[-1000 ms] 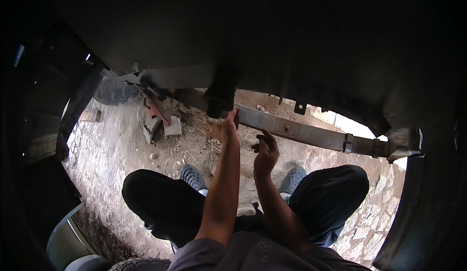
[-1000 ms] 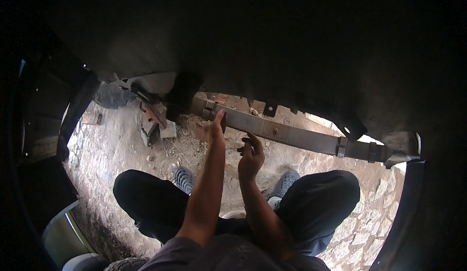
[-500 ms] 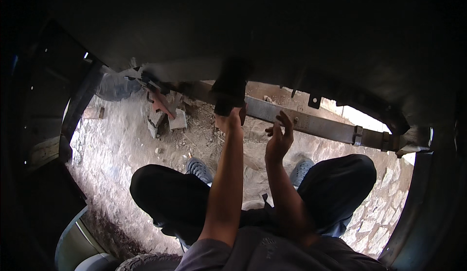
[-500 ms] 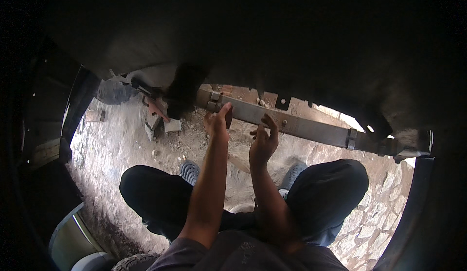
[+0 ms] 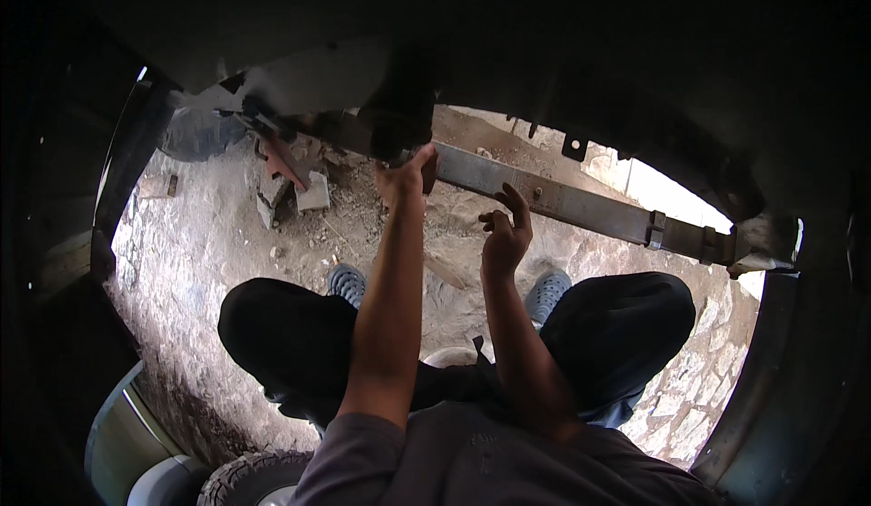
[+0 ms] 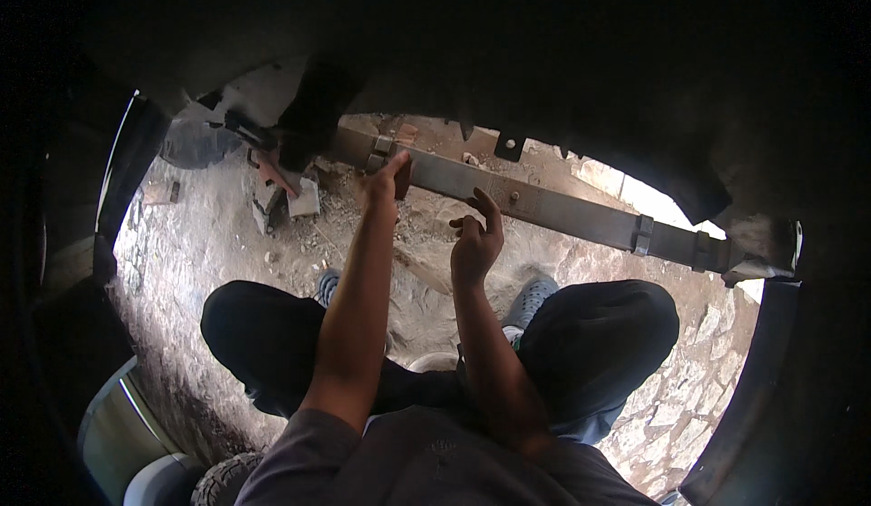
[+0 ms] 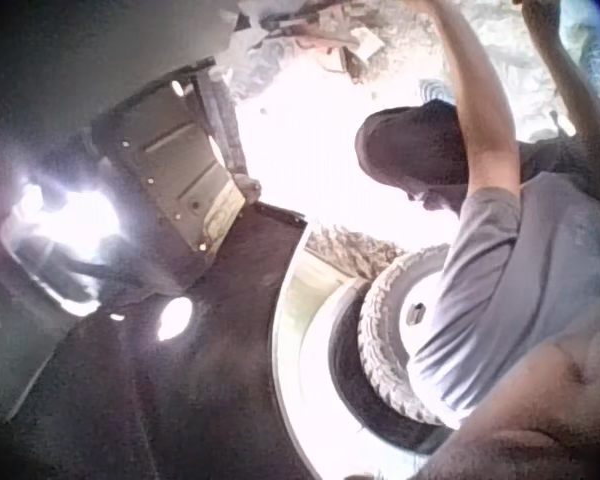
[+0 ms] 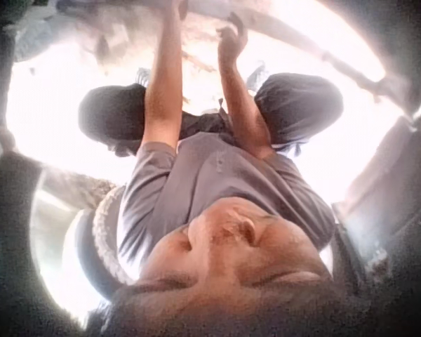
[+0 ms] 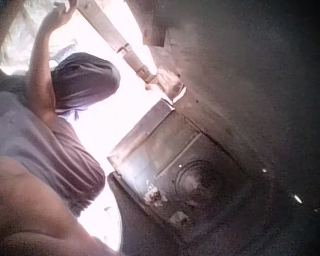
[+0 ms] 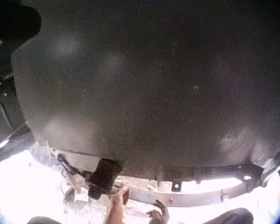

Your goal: The person sits beneath a vehicle and uses a hammer to strike a metal bracket on the undercarriage. They then use their hands to adjust and secure the bracket in place.

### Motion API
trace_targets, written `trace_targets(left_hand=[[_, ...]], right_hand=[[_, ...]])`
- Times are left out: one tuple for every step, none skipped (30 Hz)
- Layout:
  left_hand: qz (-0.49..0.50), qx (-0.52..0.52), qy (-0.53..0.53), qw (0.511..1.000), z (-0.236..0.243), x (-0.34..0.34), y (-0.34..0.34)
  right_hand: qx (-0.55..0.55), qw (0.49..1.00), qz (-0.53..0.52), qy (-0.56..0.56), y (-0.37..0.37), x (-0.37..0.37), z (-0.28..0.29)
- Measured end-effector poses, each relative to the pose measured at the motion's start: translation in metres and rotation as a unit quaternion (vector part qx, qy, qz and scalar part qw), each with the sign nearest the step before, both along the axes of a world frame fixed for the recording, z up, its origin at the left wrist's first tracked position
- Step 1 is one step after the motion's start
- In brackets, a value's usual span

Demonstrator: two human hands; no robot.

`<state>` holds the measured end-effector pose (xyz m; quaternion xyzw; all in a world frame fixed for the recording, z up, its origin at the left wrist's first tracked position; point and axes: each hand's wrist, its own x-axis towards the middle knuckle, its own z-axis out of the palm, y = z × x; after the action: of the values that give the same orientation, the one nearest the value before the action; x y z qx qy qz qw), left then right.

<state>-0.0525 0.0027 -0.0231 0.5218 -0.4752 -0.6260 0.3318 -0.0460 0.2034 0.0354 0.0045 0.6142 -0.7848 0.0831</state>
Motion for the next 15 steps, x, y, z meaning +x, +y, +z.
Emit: trace_targets(left_hand=[[0.009, 0.004, 0.013, 1.0, 0.005, -0.011, -0.002], [0.02, 0.011, 0.021, 1.0, 0.009, -0.015, 0.0], [0.035, 0.011, 0.041, 0.998, 0.013, -0.017, 0.005], [0.044, 0.019, 0.059, 0.997, 0.018, -0.02, 0.018], [0.043, 0.032, 0.021, 0.998, 0.027, -0.019, 0.03], [0.042, 0.039, -0.015, 0.998, 0.041, -0.018, 0.04], [0.048, 0.043, -0.054, 0.996, 0.047, -0.009, 0.045], [0.042, 0.041, -0.052, 0.997, 0.037, -0.001, 0.043], [0.039, 0.035, -0.028, 0.998, 0.036, -0.001, 0.04], [0.035, 0.034, -0.005, 0.999, 0.038, -0.001, 0.042], [0.031, 0.033, 0.019, 0.999, 0.041, -0.002, 0.044], [0.008, -0.003, 0.01, 1.0, 0.043, -0.006, 0.043], [0.021, -0.038, -0.049, 0.998, 0.04, -0.009, 0.033], [0.036, -0.075, -0.108, 0.991, 0.035, -0.014, 0.019], [0.051, -0.11, -0.167, 0.978, 0.029, -0.012, 0.008]], right_hand=[[0.004, 1.0, 0.002, 0.006, -0.001, -0.002, 0.0], [0.027, 1.0, 0.001, 0.011, 0.0, 0.0, 0.001], [0.028, 1.0, 0.001, 0.013, -0.003, 0.0, 0.002], [0.036, 0.999, -0.005, 0.013, 0.001, -0.002, -0.001], [0.042, 0.999, -0.013, 0.014, 0.004, -0.005, -0.003], [0.054, 0.998, -0.023, 0.009, 0.008, -0.01, -0.003], [0.054, 0.998, -0.023, 0.005, 0.007, -0.009, -0.001], [0.056, 0.998, -0.023, 0.001, 0.005, -0.009, 0.0], [0.058, 0.998, -0.025, -0.003, 0.004, -0.01, 0.0], [0.061, 0.998, -0.022, 0.007, 0.004, -0.009, 0.0], [0.064, 0.998, -0.02, 0.017, 0.001, -0.01, -0.002], [0.068, 0.997, -0.019, 0.027, 0.0, -0.01, -0.004], [0.073, 0.997, -0.003, 0.029, -0.004, -0.003, -0.001], [0.074, 0.997, 0.015, 0.032, -0.011, 0.005, 0.005], [0.075, 0.996, 0.034, 0.034, -0.017, 0.012, 0.01]])
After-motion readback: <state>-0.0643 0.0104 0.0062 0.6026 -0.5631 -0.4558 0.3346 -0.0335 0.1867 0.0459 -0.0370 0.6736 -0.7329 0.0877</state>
